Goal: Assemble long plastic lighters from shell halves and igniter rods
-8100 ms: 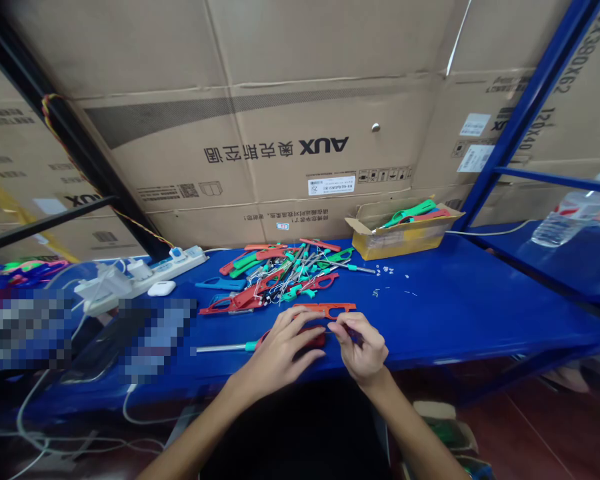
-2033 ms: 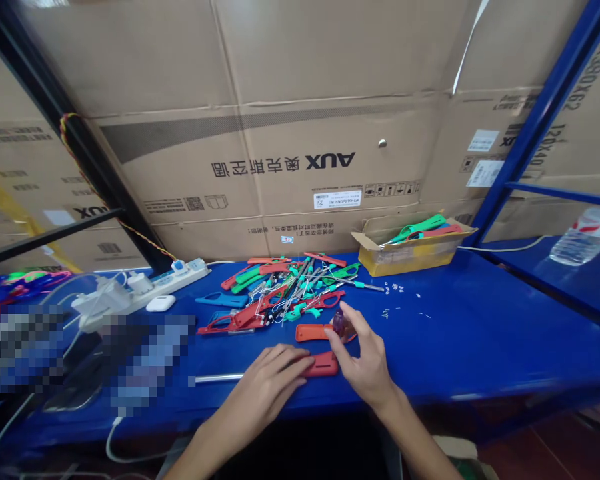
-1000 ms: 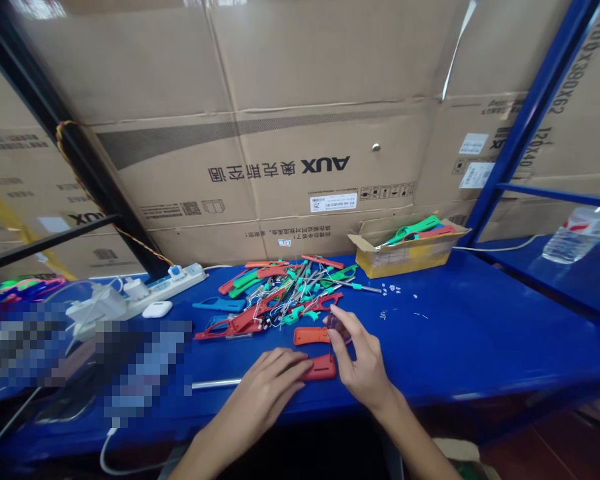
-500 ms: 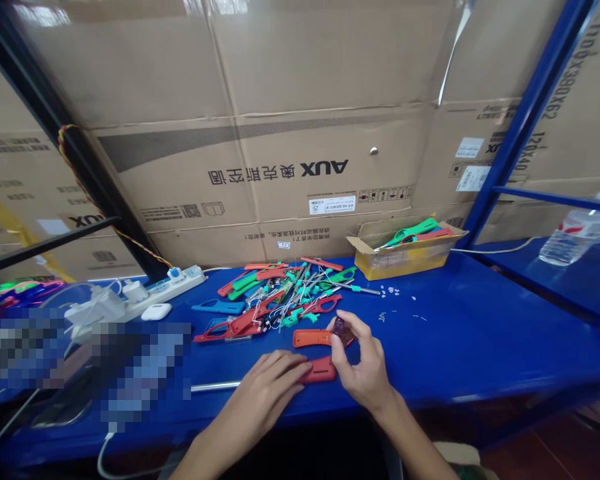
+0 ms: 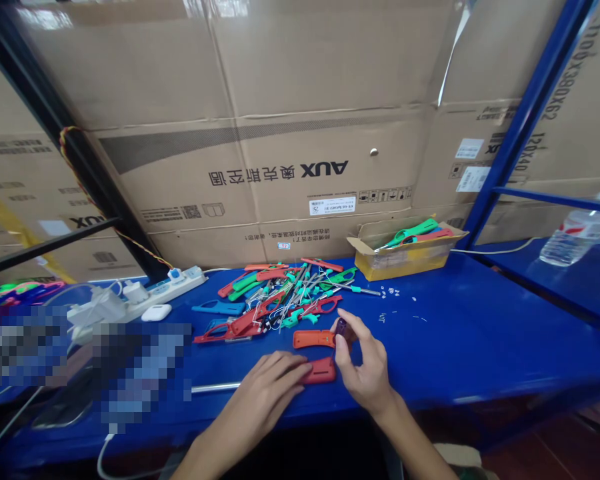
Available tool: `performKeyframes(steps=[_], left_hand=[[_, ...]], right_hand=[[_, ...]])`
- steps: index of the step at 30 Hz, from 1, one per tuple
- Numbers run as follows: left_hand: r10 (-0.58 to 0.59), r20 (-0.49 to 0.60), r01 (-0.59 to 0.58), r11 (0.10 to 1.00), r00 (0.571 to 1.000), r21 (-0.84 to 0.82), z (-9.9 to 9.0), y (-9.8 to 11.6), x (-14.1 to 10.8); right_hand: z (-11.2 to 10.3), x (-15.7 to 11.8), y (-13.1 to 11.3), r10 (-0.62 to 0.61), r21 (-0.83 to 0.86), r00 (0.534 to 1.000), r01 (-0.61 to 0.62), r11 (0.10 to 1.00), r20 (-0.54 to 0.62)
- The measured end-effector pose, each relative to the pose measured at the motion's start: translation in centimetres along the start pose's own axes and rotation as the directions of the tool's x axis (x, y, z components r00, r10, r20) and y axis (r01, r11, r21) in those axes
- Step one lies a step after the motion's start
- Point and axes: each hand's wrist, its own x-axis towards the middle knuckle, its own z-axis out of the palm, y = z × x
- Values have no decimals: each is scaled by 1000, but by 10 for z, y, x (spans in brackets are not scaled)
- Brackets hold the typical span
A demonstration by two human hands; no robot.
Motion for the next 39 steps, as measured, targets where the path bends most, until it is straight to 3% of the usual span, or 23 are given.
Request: performKeyframes(steps=[3,7,10,18,26,35,39], left_hand=[[3,-1,-3,1000,1000,4,0,0,0],[6,0,-6,1000,1000,0,-1,0,1],[8,6,-8,1000,1000,-8,-1,0,1],[3,20,-3,1000,1000,0,-3,1,1],[8,11,-8,1000,1000,2,-2,0,2],[8,4,-8,1000,1000,-17,-3,1,0],[13,-6,-13,1000,1000,-6,-2,0,0]], right_hand=[[0,2,-2,-10,34,1000,9,999,13],[-3,9,-7,-111,12,993,110,994,51],[-5,11,-8,-152,-27,988,152,988,23],[-3,6,-6,-55,42,998,55,998,17],[-4,11,-7,-126,-21,992,126,992,15],[-2,9,-7,-24,13,999,24,1000,25],[-4,9,-7,-79,-7,996,79,997,32]])
